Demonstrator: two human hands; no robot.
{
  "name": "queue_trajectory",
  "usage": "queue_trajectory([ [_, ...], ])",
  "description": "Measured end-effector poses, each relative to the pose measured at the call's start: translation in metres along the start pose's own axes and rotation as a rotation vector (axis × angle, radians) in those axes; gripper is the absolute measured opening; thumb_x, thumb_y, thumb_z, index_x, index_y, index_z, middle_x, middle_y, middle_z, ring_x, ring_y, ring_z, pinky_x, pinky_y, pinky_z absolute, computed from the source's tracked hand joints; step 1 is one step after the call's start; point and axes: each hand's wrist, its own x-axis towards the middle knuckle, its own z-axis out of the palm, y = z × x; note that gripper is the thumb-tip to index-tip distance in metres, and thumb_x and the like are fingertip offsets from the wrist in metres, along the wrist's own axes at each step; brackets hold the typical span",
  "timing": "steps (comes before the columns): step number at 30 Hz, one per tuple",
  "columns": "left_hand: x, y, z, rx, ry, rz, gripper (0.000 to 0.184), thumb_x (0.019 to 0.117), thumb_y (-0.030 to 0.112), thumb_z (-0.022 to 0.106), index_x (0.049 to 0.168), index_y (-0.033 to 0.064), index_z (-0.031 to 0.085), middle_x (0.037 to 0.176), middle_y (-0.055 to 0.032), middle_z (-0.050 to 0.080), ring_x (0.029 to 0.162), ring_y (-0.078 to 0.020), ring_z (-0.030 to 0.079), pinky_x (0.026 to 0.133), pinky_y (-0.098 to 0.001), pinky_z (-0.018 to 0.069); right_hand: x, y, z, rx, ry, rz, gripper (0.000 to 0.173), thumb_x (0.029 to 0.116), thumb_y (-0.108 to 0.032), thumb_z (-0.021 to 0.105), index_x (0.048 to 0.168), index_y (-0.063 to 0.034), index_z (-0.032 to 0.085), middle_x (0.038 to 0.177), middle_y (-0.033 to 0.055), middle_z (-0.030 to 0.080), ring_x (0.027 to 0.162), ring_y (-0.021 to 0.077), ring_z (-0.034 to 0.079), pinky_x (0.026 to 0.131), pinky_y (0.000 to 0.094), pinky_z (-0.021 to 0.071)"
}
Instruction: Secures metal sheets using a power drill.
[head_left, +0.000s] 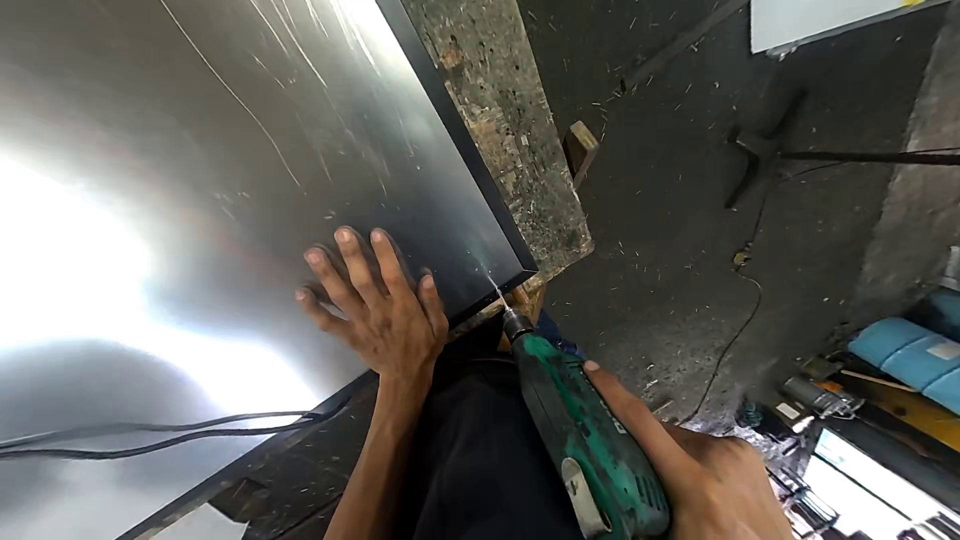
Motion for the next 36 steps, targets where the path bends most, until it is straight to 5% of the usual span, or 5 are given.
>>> queue_trajectory([
  [12, 0.001, 0.003, 0.0, 0.007, 0.012, 0.003, 0.07, 0.102, 0.057, 0.022, 0.164, 0.0226, 0.025, 0.17, -0.0112, 0.021, 0.157, -0.037, 0.012, 0.12, -0.0673, 0.0045, 0.012, 0.009, 0.038, 0.021, 0.224, 0.027, 0.088, 0.0624, -0.044, 0.069, 0.147, -0.0207, 0.057, 0.057, -0.0039, 0.055, 0.043, 0.0187, 0.052, 0.037, 0.0412, 0.0393],
  [17, 0.001, 0.002, 0.001, 0.003, 0.023, 0.003, 0.071, 0.1018, 0.058, 0.022, 0.163, 0.0226, 0.026, 0.17, -0.0113, 0.023, 0.157, -0.0369, 0.012, 0.12, -0.0672, 0.0043, -0.025, 0.011, -0.012, 0.232, 0.06, 0.116, 0.083, 0.0774, -0.04, 0.078, 0.152, -0.0154, 0.052, 0.079, 0.0092, 0.074, 0.056, 0.0239, 0.066, 0.047, 0.0455, 0.0508],
  [20, -0.001, 0.0, 0.002, 0.002, 0.032, 0.008, 0.071, 0.1015, 0.059, 0.022, 0.163, 0.023, 0.027, 0.17, -0.0107, 0.023, 0.157, -0.0372, 0.012, 0.12, -0.0675, 0.0048, -0.026, 0.018, -0.021, 0.283, 0.091, 0.159, 0.087, 0.0732, -0.035, 0.08, 0.152, -0.0109, 0.051, 0.089, 0.0108, 0.076, 0.066, 0.0207, 0.07, 0.054, 0.0422, 0.0559],
  [27, 0.0, 0.0, 0.001, -0.026, 0.003, 0.009, 0.071, 0.1021, 0.056, 0.023, 0.163, 0.0192, 0.028, 0.17, -0.014, 0.022, 0.157, -0.0388, 0.011, 0.119, -0.0687, 0.0036, 0.005, 0.028, -0.01, 0.24, 0.233, 0.138, 0.083, 0.0726, -0.039, 0.076, 0.15, -0.0177, 0.054, 0.085, 0.0034, 0.074, 0.067, 0.0104, 0.068, 0.053, 0.0344, 0.0546],
  [36, 0.0, -0.001, 0.0, -0.027, 0.012, 0.013, 0.072, 0.1021, 0.057, 0.024, 0.163, 0.0183, 0.028, 0.169, -0.0154, 0.023, 0.156, -0.0409, 0.013, 0.119, -0.068, 0.0047, 0.017, 0.017, -0.018, 0.215, 0.173, 0.153, 0.086, 0.0698, -0.039, 0.075, 0.15, -0.0162, 0.053, 0.082, 0.0033, 0.074, 0.063, 0.0131, 0.067, 0.05, 0.0369, 0.0521],
])
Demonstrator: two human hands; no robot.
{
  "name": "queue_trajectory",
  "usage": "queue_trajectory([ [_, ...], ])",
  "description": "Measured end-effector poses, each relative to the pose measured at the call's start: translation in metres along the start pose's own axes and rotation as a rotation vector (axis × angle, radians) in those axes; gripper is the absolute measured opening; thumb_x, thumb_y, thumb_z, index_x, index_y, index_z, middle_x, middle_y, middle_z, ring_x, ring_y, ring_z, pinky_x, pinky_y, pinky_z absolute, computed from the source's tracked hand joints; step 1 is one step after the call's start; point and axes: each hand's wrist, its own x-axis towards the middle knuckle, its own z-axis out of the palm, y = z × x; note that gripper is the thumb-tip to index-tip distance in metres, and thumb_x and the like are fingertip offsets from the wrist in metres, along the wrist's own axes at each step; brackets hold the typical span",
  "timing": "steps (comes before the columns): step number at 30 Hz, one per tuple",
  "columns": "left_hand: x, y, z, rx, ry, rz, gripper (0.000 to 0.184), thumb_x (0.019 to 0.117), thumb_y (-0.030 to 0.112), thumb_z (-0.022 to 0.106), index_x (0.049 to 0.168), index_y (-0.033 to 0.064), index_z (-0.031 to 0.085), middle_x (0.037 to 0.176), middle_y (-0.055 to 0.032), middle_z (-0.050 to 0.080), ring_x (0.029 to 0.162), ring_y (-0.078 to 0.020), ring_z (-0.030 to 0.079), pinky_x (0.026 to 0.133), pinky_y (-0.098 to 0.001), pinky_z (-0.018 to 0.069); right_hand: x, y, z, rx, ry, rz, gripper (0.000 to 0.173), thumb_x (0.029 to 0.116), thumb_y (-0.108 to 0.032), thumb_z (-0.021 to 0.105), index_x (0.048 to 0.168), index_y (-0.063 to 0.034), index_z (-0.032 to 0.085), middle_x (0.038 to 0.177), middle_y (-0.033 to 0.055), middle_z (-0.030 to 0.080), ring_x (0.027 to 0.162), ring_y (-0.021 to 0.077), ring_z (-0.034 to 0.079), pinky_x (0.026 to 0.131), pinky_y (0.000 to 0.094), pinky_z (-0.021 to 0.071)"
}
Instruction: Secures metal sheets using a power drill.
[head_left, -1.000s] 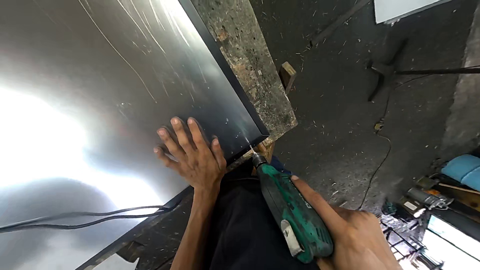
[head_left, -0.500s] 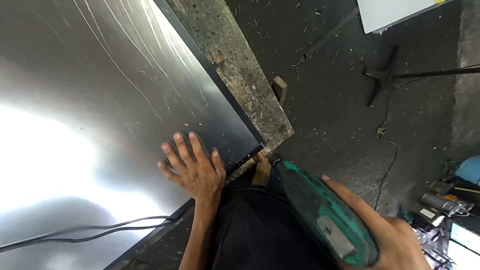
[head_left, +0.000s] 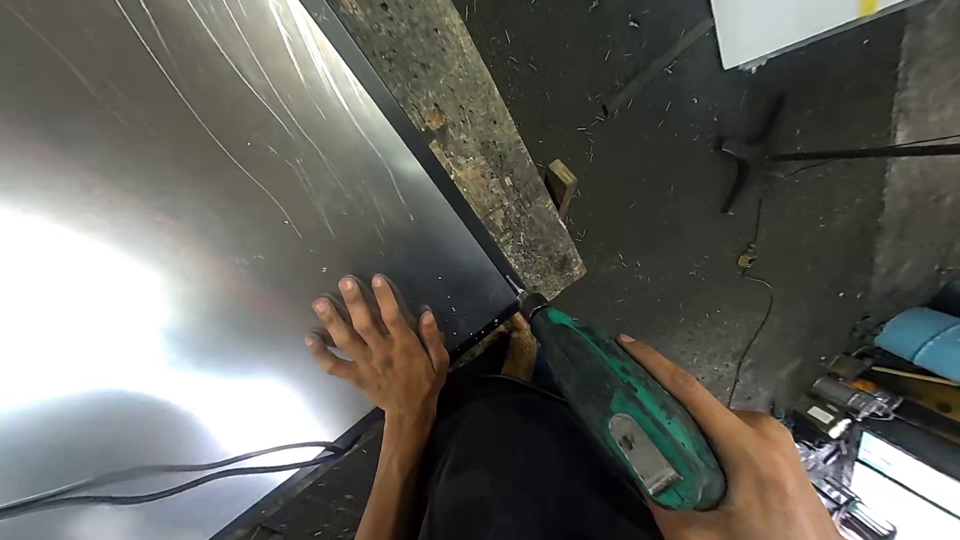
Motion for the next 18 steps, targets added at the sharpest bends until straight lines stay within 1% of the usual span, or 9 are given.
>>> queue_trajectory([
  [3, -0.001, 0.0, 0.0, -0.012, -0.011, -0.006, 0.071, 0.1019, 0.055, 0.026, 0.163, 0.0188, 0.027, 0.169, -0.0152, 0.022, 0.157, -0.0411, 0.011, 0.119, -0.0683, 0.0036, 0.001, -0.013, -0.004, -0.071, -0.062, 0.018, 0.095, 0.0634, -0.036, 0.078, 0.151, -0.0124, 0.052, 0.077, 0.0056, 0.073, 0.056, 0.0205, 0.065, 0.045, 0.0433, 0.049],
  [4, -0.001, 0.0, 0.0, -0.019, -0.008, -0.008, 0.071, 0.1019, 0.055, 0.027, 0.163, 0.0189, 0.027, 0.169, -0.0151, 0.022, 0.157, -0.0409, 0.011, 0.119, -0.0683, 0.0032, 0.002, -0.017, -0.005, -0.088, -0.079, 0.015, 0.096, 0.0629, -0.036, 0.08, 0.151, -0.0111, 0.052, 0.077, 0.0065, 0.073, 0.054, 0.0219, 0.065, 0.043, 0.0442, 0.0482],
  [7, -0.001, 0.0, 0.001, -0.023, 0.013, -0.009, 0.071, 0.1017, 0.054, 0.028, 0.163, 0.0199, 0.026, 0.17, -0.0144, 0.022, 0.156, -0.041, 0.012, 0.119, -0.0676, 0.0041, 0.005, -0.023, -0.006, -0.135, -0.097, -0.005, 0.094, 0.0646, -0.038, 0.079, 0.15, -0.0106, 0.053, 0.074, 0.0068, 0.071, 0.052, 0.0223, 0.063, 0.042, 0.0433, 0.0464],
  [10, -0.001, 0.0, 0.002, -0.028, 0.02, -0.01, 0.071, 0.1015, 0.056, 0.029, 0.164, 0.0225, 0.024, 0.171, -0.0126, 0.019, 0.157, -0.0403, 0.01, 0.119, -0.0671, 0.0031, 0.009, -0.026, -0.01, -0.175, -0.115, -0.035, 0.092, 0.0672, -0.039, 0.079, 0.151, -0.0107, 0.053, 0.07, 0.007, 0.069, 0.05, 0.0224, 0.061, 0.042, 0.0429, 0.0455],
  [15, -0.001, 0.0, 0.002, -0.037, 0.02, -0.007, 0.071, 0.1016, 0.054, 0.032, 0.165, 0.0233, 0.02, 0.172, -0.0105, 0.013, 0.158, -0.0372, 0.005, 0.12, -0.0663, 0.0018, 0.017, -0.032, -0.018, -0.209, -0.157, -0.033, 0.089, 0.0706, -0.04, 0.078, 0.151, -0.0106, 0.052, 0.073, 0.0076, 0.07, 0.052, 0.0225, 0.062, 0.043, 0.0425, 0.0459],
  [18, -0.002, 0.001, 0.001, -0.039, 0.004, -0.005, 0.072, 0.1021, 0.053, 0.031, 0.166, 0.0235, 0.017, 0.173, -0.0106, 0.01, 0.158, -0.0378, 0.003, 0.12, -0.0668, 0.0007, 0.016, -0.028, -0.017, -0.193, -0.15, -0.041, 0.089, 0.0698, -0.039, 0.078, 0.15, -0.0101, 0.053, 0.074, 0.0074, 0.071, 0.052, 0.0215, 0.063, 0.043, 0.0414, 0.0464],
])
